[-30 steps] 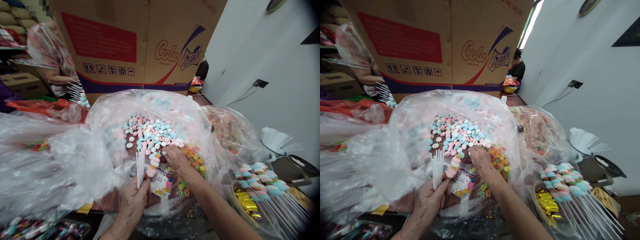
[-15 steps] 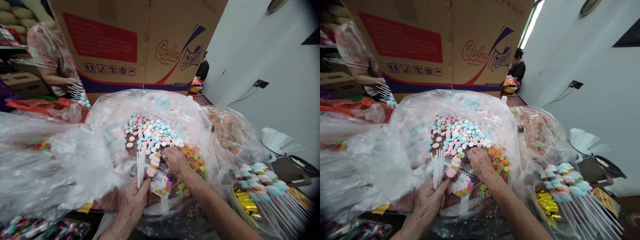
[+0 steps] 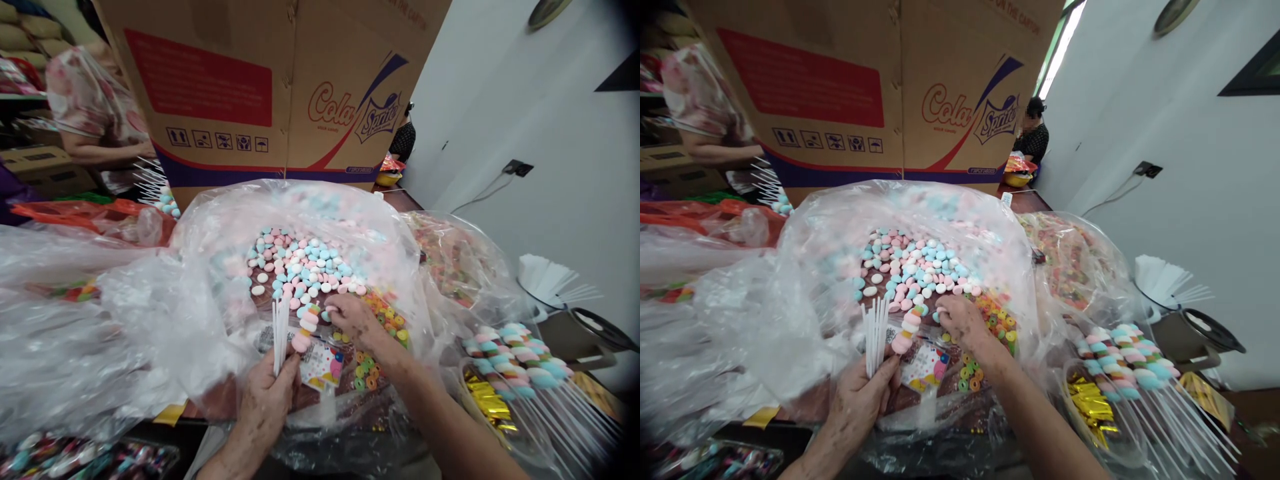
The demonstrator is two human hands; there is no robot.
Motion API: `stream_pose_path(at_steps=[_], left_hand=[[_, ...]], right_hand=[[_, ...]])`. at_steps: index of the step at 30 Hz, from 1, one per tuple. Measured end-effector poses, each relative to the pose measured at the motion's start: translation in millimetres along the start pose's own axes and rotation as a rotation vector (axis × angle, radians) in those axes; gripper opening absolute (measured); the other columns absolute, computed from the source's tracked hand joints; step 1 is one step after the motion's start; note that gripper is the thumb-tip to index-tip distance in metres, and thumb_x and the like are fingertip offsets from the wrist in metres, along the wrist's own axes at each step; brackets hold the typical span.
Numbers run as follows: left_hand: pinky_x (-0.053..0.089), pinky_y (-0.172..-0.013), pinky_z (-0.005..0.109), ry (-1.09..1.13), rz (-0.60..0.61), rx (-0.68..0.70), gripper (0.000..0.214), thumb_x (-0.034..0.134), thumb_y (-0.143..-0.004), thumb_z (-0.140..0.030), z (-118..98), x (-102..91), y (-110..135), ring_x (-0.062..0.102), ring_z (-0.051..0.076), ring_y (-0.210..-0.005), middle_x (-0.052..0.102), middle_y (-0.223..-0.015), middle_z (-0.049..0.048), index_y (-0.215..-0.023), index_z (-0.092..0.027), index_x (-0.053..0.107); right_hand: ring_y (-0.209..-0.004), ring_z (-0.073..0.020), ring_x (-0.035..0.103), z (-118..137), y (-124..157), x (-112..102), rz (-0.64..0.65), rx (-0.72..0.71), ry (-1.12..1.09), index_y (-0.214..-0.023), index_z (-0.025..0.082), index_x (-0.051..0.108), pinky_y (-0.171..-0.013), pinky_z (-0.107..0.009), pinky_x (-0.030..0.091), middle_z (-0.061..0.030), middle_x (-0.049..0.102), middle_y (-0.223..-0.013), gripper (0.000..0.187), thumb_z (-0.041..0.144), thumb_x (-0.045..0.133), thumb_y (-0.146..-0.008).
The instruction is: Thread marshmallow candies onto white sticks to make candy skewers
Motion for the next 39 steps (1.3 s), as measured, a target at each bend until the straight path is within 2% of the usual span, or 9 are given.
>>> stream_pose_path(at_steps=[4,10,13,17,25,29,32,36,39], left_hand=[[0.025,-0.034,0.019,-0.012,0.015,0.021,0.029,0.06,-0.081,-0.046,1,-0.7,-1,0.035,0.008,-0.034,0.047,-0.043,-0.0084,-0.078,-0.017,0.062],[0.027,-0.034,0.019,-0.008,0.007,0.01,0.032,0.061,-0.08,-0.047,-1,-0.7,0,0.036,0.008,-0.034,0.05,-0.047,-0.0072,-0.083,-0.016,0.065],[0.026,-0.034,0.019,0.029,0.001,-0.01,0.034,0.063,-0.078,-0.049,0,0.1,0,0.036,0.008,-0.034,0.051,-0.047,-0.007,-0.087,-0.016,0.066],[0.026,-0.034,0.018,0.015,-0.009,-0.003,0.032,0.063,-0.078,-0.048,1,-0.3,0,0.036,0.008,-0.033,0.051,-0.046,-0.007,-0.082,-0.017,0.066],[0.027,-0.032,0.019,-0.01,0.018,0.032,0.032,0.061,-0.081,-0.049,8,-2.1,-3,0.037,0.008,-0.033,0.053,-0.048,-0.0064,-0.084,-0.018,0.066],[0.028,-0.033,0.02,-0.043,0.015,0.041,0.033,0.061,-0.082,-0.05,12,-3.5,-4,0.037,0.009,-0.033,0.053,-0.048,-0.0067,-0.086,-0.018,0.066],[0.028,-0.034,0.02,-0.064,0.016,0.031,0.034,0.06,-0.081,-0.049,5,-2.1,-1,0.037,0.01,-0.035,0.051,-0.047,-0.0067,-0.089,-0.016,0.068],[0.026,-0.035,0.021,-0.092,0.022,0.043,0.037,0.06,-0.079,-0.046,-10,1.1,3,0.036,0.012,-0.037,0.049,-0.047,-0.006,-0.097,-0.016,0.074],[0.029,-0.039,0.022,-0.176,0.033,0.076,0.033,0.059,-0.08,-0.041,-17,1.6,5,0.042,0.015,-0.043,0.051,-0.048,-0.0041,-0.095,-0.017,0.077]], right_hand=[[-0.09,-0.0238,0.06,-13,-3,-2,-0.112,-0.002,0.242,-0.086,0.016,0.067,-0.081,-0.034,0.043,-0.011,0.07,-0.092,0.021,0.011,0.047,-0.087],[-0.091,-0.0222,0.06,-9,3,-5,-0.24,-0.171,0.174,-0.095,0.018,0.066,-0.082,-0.033,0.046,-0.0079,0.07,-0.094,0.021,0.013,0.047,-0.09],[-0.09,-0.0232,0.06,-5,3,3,-0.201,-0.243,0.252,-0.092,0.018,0.066,-0.083,-0.033,0.046,-0.0084,0.07,-0.09,0.019,0.01,0.049,-0.088],[-0.089,-0.0234,0.061,-5,-1,17,-0.141,-0.191,0.355,-0.089,0.018,0.067,-0.082,-0.034,0.048,-0.0086,0.071,-0.091,0.018,0.008,0.053,-0.087],[-0.105,-0.0257,0.058,7,13,27,-0.092,-0.189,0.456,-0.122,0.011,0.058,-0.092,-0.037,0.048,-0.0147,0.066,-0.115,0.035,0.002,0.048,-0.09],[-0.101,-0.0264,0.059,12,10,27,-0.062,-0.173,0.44,-0.114,0.01,0.063,-0.09,-0.038,0.049,-0.0149,0.068,-0.106,0.03,0.003,0.05,-0.088],[-0.099,-0.0245,0.062,7,4,18,-0.128,-0.03,0.137,-0.101,0.014,0.07,-0.091,-0.039,0.05,-0.0116,0.07,-0.099,0.026,0.004,0.052,-0.085],[-0.082,-0.0201,0.066,-3,4,-1,-0.226,0.303,-0.762,-0.102,0.018,0.073,-0.077,-0.036,0.054,-0.0053,0.072,-0.091,0.023,0.024,0.063,-0.082],[-0.073,-0.0173,0.064,4,9,-12,-0.172,0.374,-1.252,-0.094,0.017,0.076,-0.068,-0.031,0.053,-0.0045,0.072,-0.084,0.028,0.032,0.075,-0.07]])
Point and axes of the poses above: each hand's wrist, its own y-axis away from the middle knuckle, its own x-axis out of the palm, z = x × y, the point moved 2 cm from there along -y, towards the middle knuckle
